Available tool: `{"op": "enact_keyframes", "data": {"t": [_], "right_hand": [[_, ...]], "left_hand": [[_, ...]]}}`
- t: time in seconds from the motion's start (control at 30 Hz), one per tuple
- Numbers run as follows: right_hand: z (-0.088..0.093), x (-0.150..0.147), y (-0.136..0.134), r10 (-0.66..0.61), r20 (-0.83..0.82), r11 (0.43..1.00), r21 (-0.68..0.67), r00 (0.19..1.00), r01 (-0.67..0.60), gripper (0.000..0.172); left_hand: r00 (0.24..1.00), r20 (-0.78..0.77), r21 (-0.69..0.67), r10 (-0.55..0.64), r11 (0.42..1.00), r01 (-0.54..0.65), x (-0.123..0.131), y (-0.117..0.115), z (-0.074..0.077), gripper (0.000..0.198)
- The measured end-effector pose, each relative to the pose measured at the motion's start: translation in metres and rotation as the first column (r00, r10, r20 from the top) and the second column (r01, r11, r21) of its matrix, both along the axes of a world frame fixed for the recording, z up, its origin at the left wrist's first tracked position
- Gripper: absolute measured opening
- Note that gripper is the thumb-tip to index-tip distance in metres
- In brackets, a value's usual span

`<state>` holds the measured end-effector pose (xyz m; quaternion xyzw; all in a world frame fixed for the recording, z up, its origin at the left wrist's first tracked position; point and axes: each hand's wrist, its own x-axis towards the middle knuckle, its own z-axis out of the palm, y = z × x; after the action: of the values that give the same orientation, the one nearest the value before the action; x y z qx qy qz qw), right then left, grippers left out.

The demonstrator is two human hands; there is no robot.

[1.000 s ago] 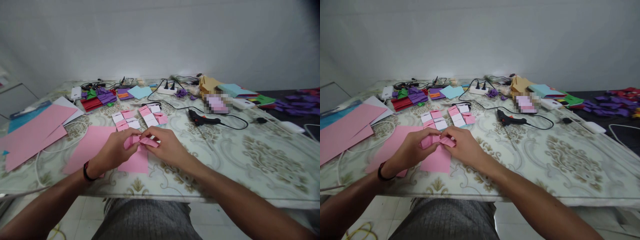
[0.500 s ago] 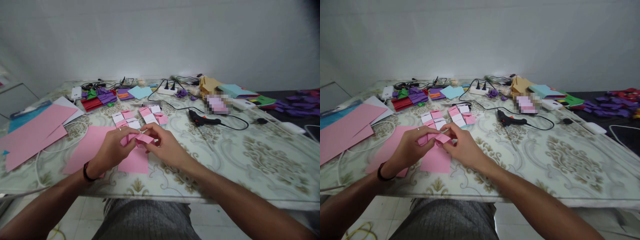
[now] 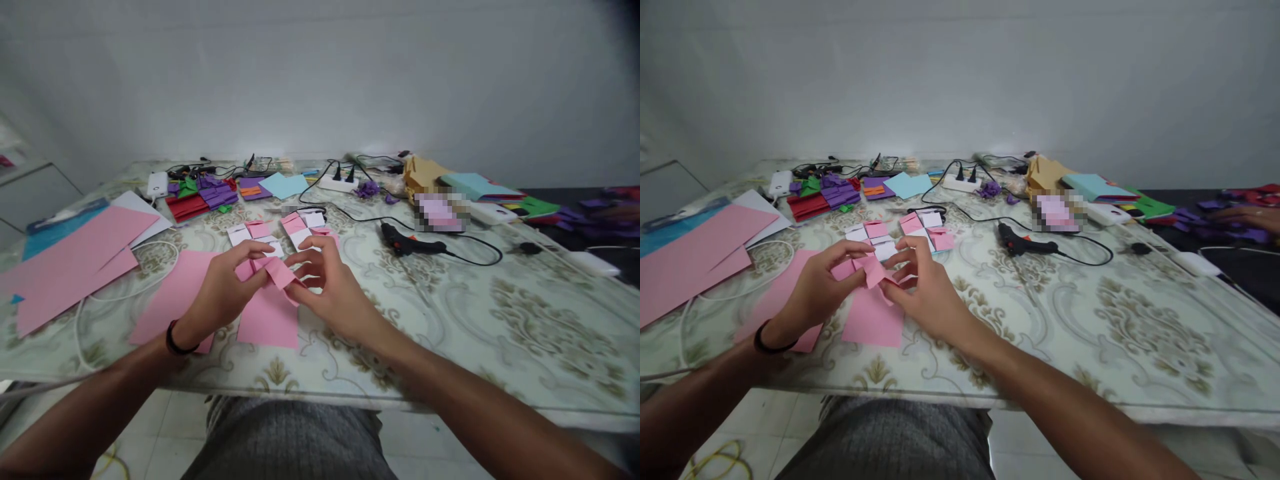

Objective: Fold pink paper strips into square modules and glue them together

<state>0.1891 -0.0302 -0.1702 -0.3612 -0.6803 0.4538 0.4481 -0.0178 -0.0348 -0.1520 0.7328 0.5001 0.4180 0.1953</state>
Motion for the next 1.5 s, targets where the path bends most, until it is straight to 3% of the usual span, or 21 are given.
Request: {"op": "enact_keyframes", "data": {"t": [0.13, 0.27, 0.47, 0.63, 0.83, 1.0, 1.13, 1.3, 1.5], "right_hand": [[-0.002, -0.003, 0.002, 0.050, -0.083, 0.985, -0.162, 0.995, -0.063, 0.035], [-0.006, -0.006, 0.001, 0.048, -0.190, 0.988, -0.134, 0.981, -0.074, 0.028], [-0.001, -0.007, -0.002, -0.108, -0.299, 0.994, -0.023, 0.948, 0.106, 0.036], [0.011, -0.003, -0.008, -0.138, -0.363, 0.987, 0.032, 0.921, 0.160, 0.033], [0.017, 0.005, -0.007, -0.110, -0.306, 0.973, 0.161, 0.946, 0.165, 0.026], [0.015, 0.006, -0.004, -0.110, -0.193, 0.927, 0.335, 0.975, 0.171, 0.029], [0.013, 0.004, -0.006, -0.177, -0.064, 0.880, 0.436, 0.982, 0.187, 0.028], [0.010, -0.001, -0.010, -0.135, 0.017, 0.898, 0.425, 0.991, 0.115, 0.030], [0.010, -0.004, -0.017, -0.192, -0.033, 0.890, 0.416, 0.981, 0.188, 0.033]], "left_hand": [[0.999, 0.014, 0.108, -0.039, 0.993, 0.038, 0.003, -0.002, -0.002, 0.028], [0.992, -0.117, 0.272, -0.056, 0.959, 0.086, 0.009, -0.006, -0.002, 0.018], [0.979, -0.198, 0.487, -0.057, 0.861, 0.148, 0.016, -0.013, -0.006, 0.024], [0.970, -0.206, 0.440, -0.132, 0.872, 0.213, 0.014, -0.023, -0.001, 0.034], [0.945, -0.111, 0.239, -0.306, 0.915, 0.325, 0.006, -0.027, 0.006, 0.041], [0.943, -0.185, 0.275, -0.276, 0.907, 0.319, 0.011, -0.022, 0.001, 0.061], [0.948, -0.251, 0.410, -0.198, 0.865, 0.290, 0.018, -0.023, -0.001, 0.055], [0.955, -0.292, 0.536, -0.043, 0.820, 0.201, 0.020, -0.032, -0.002, 0.039], [0.974, -0.225, 0.610, 0.001, 0.780, 0.140, 0.018, -0.037, -0.001, 0.040]]}}
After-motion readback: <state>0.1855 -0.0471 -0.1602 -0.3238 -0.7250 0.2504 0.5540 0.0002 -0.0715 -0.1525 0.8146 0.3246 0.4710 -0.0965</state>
